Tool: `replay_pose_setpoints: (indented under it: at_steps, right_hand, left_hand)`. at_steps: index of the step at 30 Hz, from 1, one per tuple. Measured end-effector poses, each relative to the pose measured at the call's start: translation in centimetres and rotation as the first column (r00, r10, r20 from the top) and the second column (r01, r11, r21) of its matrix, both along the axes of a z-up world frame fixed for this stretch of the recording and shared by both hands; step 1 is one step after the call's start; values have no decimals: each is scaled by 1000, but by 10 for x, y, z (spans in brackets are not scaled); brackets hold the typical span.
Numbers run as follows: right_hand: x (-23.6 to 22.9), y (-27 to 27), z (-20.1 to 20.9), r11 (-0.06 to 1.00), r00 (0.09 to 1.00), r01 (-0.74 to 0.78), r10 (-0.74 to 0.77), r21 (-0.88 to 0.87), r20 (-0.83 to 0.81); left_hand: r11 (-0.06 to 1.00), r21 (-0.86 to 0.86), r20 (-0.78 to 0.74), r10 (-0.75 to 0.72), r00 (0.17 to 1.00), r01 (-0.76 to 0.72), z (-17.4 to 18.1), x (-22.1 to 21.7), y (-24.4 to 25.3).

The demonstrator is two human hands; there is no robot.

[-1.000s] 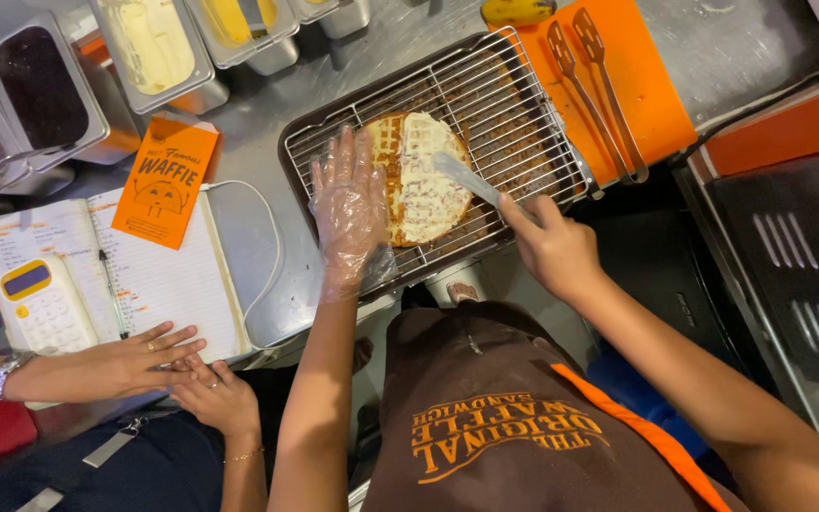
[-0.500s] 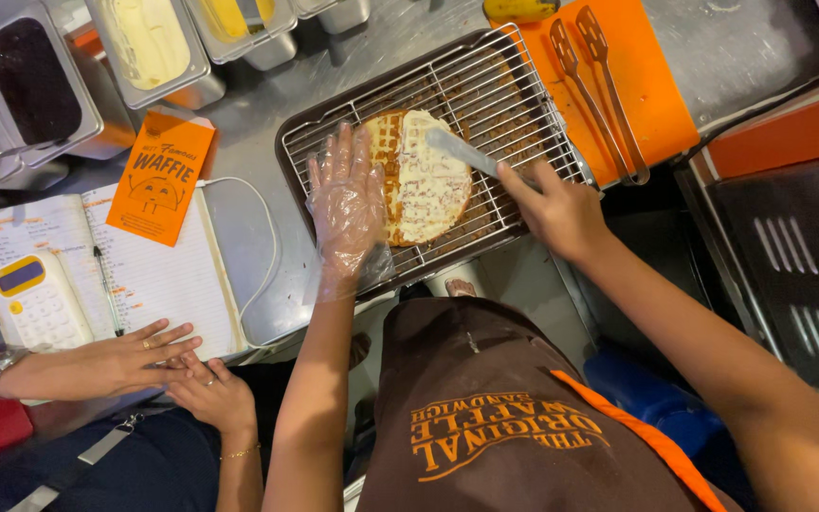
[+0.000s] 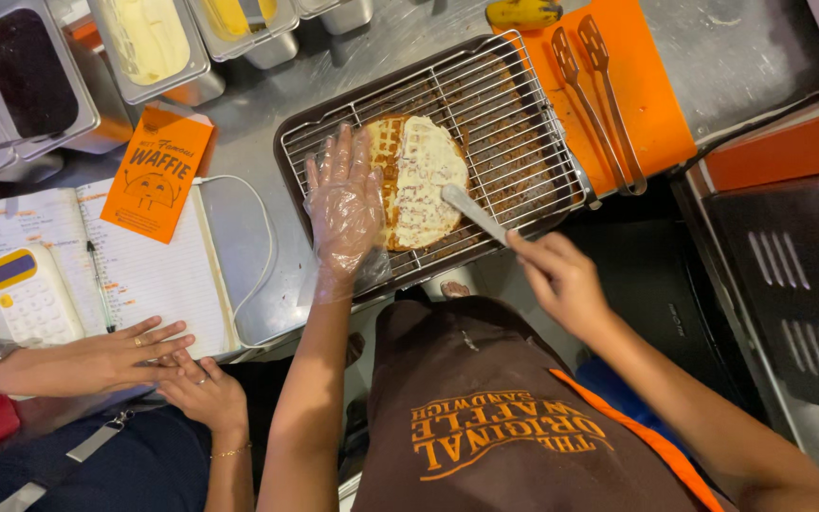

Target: The person prepares waffles by removing them from a waffle iron, placing them on a cooling rack, and spreading various toppings including white and dark sauces with a knife and spatula.

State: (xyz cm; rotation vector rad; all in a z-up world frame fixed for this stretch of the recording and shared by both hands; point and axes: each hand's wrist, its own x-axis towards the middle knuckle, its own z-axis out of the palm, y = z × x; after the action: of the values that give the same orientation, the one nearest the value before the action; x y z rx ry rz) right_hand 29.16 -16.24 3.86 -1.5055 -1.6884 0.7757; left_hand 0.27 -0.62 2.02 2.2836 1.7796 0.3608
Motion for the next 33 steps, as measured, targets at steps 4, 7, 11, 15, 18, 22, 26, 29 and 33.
replay_pose_setpoints:
  at_steps: [4, 7, 11, 15, 18, 22, 26, 29, 33]
  right_hand:
    - [-2, 12, 1, 970, 958, -216, 190, 109, 213]
    - [14, 38, -4, 935, 889, -297, 199, 191, 412]
    - [29, 87, -20, 896, 768, -383, 174, 225, 616]
    - [33, 119, -19, 866, 757, -392, 114, 309, 643]
    - [29, 137, -13, 841, 746, -423, 113, 336, 657]
    - [18, 138, -15, 881, 762, -387, 141, 271, 632]
    - [10, 108, -13, 928, 845, -348, 250, 130, 473]
    - [14, 76, -1, 928, 846, -372, 341, -5, 410]
    - [21, 47, 4, 898, 876, -429, 439, -94, 199]
  left_hand:
    - [998, 49, -10, -42, 999, 43, 4, -1, 1]
    - [1000, 11, 20, -11, 1000, 11, 3, 1, 0]
    - [999, 32, 10, -20, 1000, 20, 4, 1, 2]
    - [1000, 8, 16, -19, 1000, 19, 4, -1, -1]
    - [1000, 1, 6, -21, 1000, 21, 5, -1, 1]
    - [1000, -8, -4, -13, 1000, 13, 6, 1, 3]
    - [1000, -3, 8, -11, 1000, 11, 7, 1, 1]
    - [1000, -14, 22, -3, 1000, 3, 8, 1, 0]
    - [1000, 6, 19, -14, 1000, 14, 7, 1, -1]
